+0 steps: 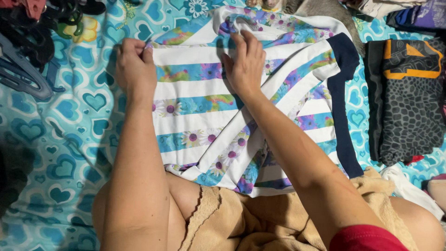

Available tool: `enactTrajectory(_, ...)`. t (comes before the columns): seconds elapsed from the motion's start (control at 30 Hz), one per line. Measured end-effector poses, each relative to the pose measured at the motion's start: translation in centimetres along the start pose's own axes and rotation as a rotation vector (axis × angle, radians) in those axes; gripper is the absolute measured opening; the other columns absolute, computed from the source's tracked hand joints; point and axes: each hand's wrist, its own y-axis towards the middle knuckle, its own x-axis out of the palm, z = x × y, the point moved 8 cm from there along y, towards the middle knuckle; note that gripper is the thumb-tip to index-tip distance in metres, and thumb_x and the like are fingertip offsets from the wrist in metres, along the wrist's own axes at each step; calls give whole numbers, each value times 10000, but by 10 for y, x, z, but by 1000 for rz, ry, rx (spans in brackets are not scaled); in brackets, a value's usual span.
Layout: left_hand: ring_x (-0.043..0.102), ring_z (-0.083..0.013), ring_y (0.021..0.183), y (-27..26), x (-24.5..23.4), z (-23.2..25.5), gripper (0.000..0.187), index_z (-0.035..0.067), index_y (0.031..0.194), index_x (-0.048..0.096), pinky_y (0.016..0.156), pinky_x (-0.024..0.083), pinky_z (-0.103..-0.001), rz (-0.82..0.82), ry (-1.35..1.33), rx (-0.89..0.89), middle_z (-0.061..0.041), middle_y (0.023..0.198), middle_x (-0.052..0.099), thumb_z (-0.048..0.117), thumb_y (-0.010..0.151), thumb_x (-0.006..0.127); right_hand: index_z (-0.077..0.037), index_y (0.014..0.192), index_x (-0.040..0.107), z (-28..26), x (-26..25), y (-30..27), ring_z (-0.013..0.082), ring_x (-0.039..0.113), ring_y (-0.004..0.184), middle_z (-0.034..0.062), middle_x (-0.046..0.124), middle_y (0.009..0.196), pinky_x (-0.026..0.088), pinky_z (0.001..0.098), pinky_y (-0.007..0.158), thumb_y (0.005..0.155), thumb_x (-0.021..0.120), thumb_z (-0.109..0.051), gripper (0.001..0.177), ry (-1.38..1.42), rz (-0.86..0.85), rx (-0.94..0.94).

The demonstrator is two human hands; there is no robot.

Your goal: The person folds a black and teal garment and then folds a light-colored patterned shirt by smoothing them on the bed, folding the sleeves and sides inward, and completing the folds into compact rectangles.

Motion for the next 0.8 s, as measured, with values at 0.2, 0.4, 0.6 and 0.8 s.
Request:
enactTrajectory(0.2, 600, -365, 1215, -36, 33, 72, 265, 124, 1182, 591, 1021, 492, -482, -217, -297, 173, -111, 1251, 595, 260, 999, 726, -85, 1236, 589, 41, 26, -12, 352, 676, 927, 158, 549, 1238, 541, 468, 775, 968, 774, -145, 331, 113, -203, 429)
enactTrajectory(0.4, 268, -510, 1427, -60, 51, 84, 683, 103, 1395, 557, 1119, 174, -720, -309, 24, 159, -217, 1499, 414, 534, 888, 712, -107, 1067, 697, 69, 46, 19, 395, 673, 848, 144, 591, 1081, 536, 485, 686, 911, 709, -116, 156, -53, -147, 355)
enactTrajectory(0.6, -39, -470, 1531, -55, 65, 61, 714, 211, 1551, 431, 1127, -87, -774, -487, 132, 81, -164, 1662, 195, 613, 970, 534, -109, 1039, 698, 75, 63, 22, 355, 679, 897, 122, 607, 1107, 535, 480, 699, 963, 648, -98, 91, -90, -234, 229)
enactTrajectory(0.8, -15, -360, 1561, -43, 58, 43, 700, 234, 1581, 373, 1113, -100, -800, -470, 180, 21, -83, 1698, 181, 602, 998, 493, -170, 1055, 708, 79, 56, 30, 313, 566, 1001, 57, 596, 1085, 472, 463, 824, 956, 704, -162, 99, -251, -206, -33)
